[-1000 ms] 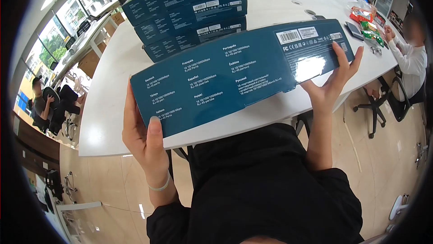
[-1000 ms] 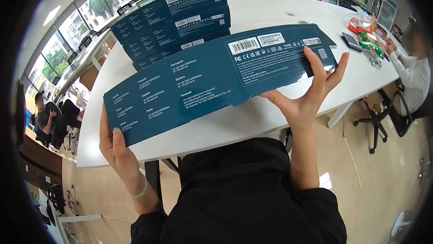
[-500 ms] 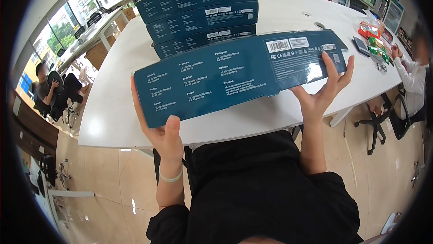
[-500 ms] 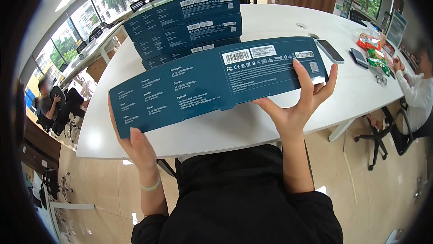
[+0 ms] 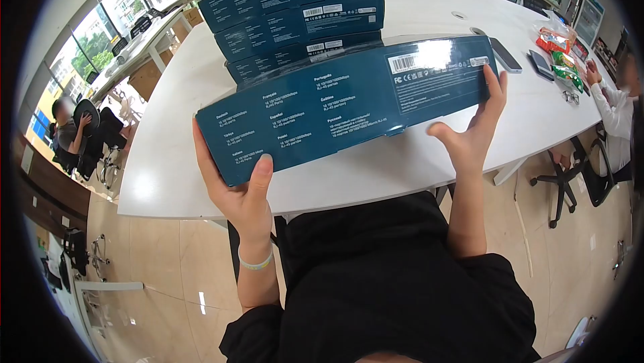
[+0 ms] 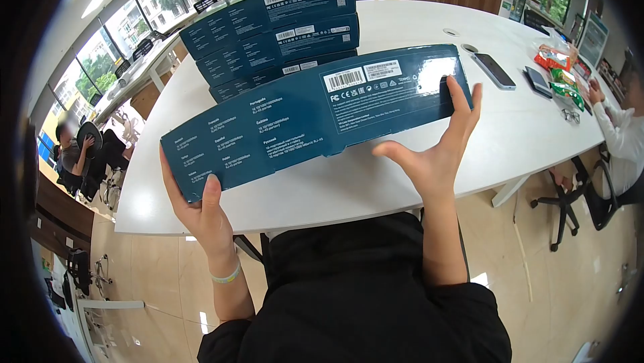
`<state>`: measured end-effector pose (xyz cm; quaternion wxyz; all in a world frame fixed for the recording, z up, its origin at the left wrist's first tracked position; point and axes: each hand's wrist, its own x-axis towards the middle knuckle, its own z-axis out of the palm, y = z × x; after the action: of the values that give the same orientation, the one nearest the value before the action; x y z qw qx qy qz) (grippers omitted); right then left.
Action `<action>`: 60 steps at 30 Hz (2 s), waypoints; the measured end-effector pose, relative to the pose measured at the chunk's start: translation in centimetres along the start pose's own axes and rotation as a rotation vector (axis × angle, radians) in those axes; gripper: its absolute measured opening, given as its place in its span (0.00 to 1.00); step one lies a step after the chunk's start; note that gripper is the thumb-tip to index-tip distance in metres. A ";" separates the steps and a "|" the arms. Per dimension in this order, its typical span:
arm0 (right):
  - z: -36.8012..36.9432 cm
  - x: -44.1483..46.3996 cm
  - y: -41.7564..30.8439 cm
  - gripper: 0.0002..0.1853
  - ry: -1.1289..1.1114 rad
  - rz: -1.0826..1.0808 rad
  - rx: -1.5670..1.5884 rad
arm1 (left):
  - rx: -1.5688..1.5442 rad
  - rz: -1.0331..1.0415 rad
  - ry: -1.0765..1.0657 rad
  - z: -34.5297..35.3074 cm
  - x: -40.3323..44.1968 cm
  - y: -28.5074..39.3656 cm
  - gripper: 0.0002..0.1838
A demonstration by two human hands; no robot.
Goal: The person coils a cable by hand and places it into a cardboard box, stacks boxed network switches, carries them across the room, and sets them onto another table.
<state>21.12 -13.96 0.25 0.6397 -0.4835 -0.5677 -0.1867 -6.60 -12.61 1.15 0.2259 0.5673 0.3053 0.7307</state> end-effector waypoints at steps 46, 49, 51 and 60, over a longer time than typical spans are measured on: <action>17.6 18.6 3.4 0.36 -0.012 0.065 0.252 | 0.394 0.689 -0.060 1.4 26.6 -12.0 0.27; 17.9 18.3 3.5 0.36 0.011 0.059 0.232 | 0.431 0.682 -0.005 2.1 26.7 -13.5 0.23; 18.3 18.2 3.3 0.36 -0.005 0.043 0.314 | 0.426 0.569 0.141 2.5 26.5 -14.0 0.22; 18.6 17.7 5.7 0.39 -0.143 0.276 0.464 | -0.115 0.305 0.184 3.0 27.9 -14.9 0.26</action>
<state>20.49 9.59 11.91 0.7110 -0.4088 -0.5677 0.0716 -11.01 17.46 10.52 0.1157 0.5239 0.1928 0.8216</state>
